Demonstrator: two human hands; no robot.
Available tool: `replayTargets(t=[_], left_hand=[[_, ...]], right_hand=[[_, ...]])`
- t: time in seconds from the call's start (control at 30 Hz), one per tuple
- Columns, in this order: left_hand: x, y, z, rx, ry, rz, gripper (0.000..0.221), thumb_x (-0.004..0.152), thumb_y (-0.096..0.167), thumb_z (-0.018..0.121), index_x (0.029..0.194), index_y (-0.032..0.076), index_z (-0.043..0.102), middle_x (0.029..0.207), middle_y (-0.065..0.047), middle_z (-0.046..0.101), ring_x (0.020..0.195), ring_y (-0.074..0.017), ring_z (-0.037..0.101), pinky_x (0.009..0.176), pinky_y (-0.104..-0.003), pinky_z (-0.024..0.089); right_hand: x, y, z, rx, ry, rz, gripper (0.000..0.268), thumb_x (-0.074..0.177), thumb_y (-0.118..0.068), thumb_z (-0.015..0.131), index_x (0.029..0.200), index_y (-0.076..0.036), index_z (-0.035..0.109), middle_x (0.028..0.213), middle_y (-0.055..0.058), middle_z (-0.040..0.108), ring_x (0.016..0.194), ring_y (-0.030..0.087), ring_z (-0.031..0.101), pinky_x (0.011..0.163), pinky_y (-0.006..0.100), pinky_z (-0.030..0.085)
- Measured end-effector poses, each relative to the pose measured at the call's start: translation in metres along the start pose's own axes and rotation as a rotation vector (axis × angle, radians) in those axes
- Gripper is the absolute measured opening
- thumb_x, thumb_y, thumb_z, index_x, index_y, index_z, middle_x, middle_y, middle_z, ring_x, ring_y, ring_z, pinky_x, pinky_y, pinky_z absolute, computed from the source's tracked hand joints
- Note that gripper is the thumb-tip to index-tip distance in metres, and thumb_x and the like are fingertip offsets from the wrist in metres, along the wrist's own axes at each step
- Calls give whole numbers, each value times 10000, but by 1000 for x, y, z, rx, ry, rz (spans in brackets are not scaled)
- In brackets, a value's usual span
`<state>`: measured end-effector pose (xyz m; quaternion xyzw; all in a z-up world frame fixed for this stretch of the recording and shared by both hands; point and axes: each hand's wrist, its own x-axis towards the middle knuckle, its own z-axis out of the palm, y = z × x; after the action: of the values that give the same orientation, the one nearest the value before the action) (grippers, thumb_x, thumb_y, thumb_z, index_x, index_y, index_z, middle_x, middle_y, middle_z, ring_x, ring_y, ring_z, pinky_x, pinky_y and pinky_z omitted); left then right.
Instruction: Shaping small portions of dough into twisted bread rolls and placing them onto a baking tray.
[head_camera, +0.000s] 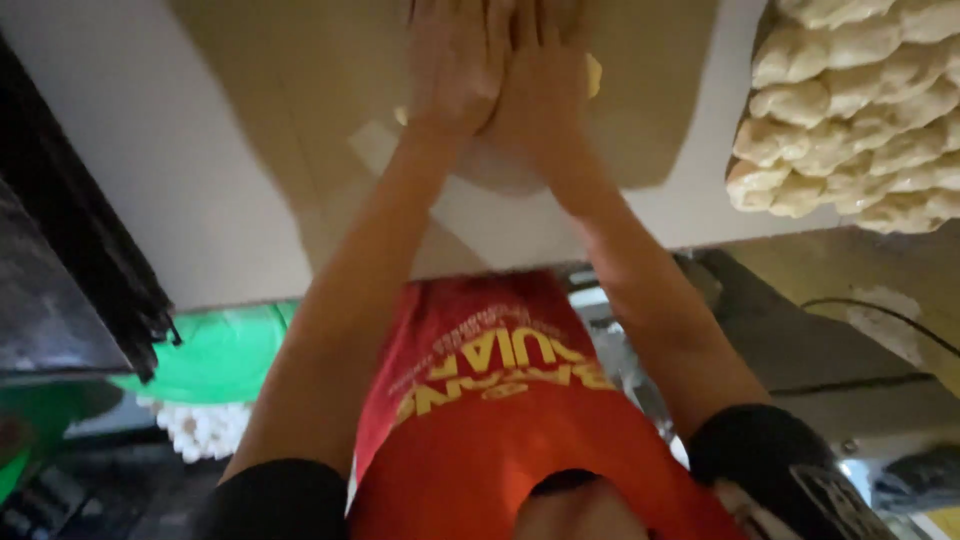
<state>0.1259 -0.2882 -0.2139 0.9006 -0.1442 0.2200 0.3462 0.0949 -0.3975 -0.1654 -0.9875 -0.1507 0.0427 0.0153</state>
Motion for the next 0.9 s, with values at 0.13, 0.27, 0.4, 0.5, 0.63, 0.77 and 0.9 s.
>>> replayTargets(t=[0.13, 0.27, 0.4, 0.5, 0.63, 0.77, 0.9], left_hand=[[-72, 44, -63, 191, -640, -155, 530, 1039, 419, 262, 1501, 187, 379, 1532, -133, 362, 1448, -396, 206, 1186, -561, 125], [-98, 54, -84, 431, -635, -228, 508, 1030, 455, 395, 1489, 242, 441, 1467, -183, 451, 1380, -444, 371, 1116, -611, 318], [-26, -9, -58, 520, -450, -249, 433, 1017, 444, 620, 1322, 144, 686, 1490, -150, 322, 1338, -543, 213, 796, -590, 594], [-43, -27, -60, 554, -537, -301, 552, 1010, 682, 214, 1371, 420, 538, 1298, -30, 515, 1149, -385, 563, 876, -580, 467], [-96, 14, -110, 374, -424, -37, 474, 1002, 343, 604, 1461, 288, 501, 1515, -95, 412, 1393, -358, 345, 1124, -526, 325], [-125, 4, -130, -39, -244, -91, 210, 942, 248, 698, 1130, 321, 756, 1160, 60, 639, 1071, -175, 622, 948, -273, 527], [-104, 3, -199, -43, -278, -210, 189, 989, 254, 652, 1127, 328, 757, 1012, 22, 667, 900, -196, 653, 743, -289, 586]], right_hand=[[-104, -23, 3, 56, -73, 149, 863, 809, -611, 555, 1543, -227, 313, 1545, 205, 328, 1372, 518, 290, 1053, 667, 233], [-125, -4, 9, 23, -82, -13, 1047, 564, -808, 599, 1521, -474, 341, 1630, 78, 226, 1355, 638, 153, 897, 820, 240], [-14, 47, -16, 314, 269, -75, 614, 763, -888, 695, 942, -309, 796, 1513, 133, 416, 1102, 573, 607, 878, 569, 508], [-22, 62, 14, 41, 221, -6, 689, 917, -694, 741, 1316, -138, 663, 1345, 198, 494, 1136, 533, 504, 885, 666, 369], [-136, 30, 10, -20, 182, 29, 583, 998, -419, 529, 1464, -70, 520, 1468, 210, 438, 1312, 511, 376, 1080, 586, 331], [-164, 38, 19, 269, 305, 144, 137, 1040, -201, 615, 1028, -83, 683, 1016, 70, 617, 936, 305, 589, 974, 460, 393], [-142, 8, 1, 505, 273, 81, 151, 949, -70, 704, 1074, -154, 695, 1036, -3, 604, 983, 260, 626, 980, 474, 388]])
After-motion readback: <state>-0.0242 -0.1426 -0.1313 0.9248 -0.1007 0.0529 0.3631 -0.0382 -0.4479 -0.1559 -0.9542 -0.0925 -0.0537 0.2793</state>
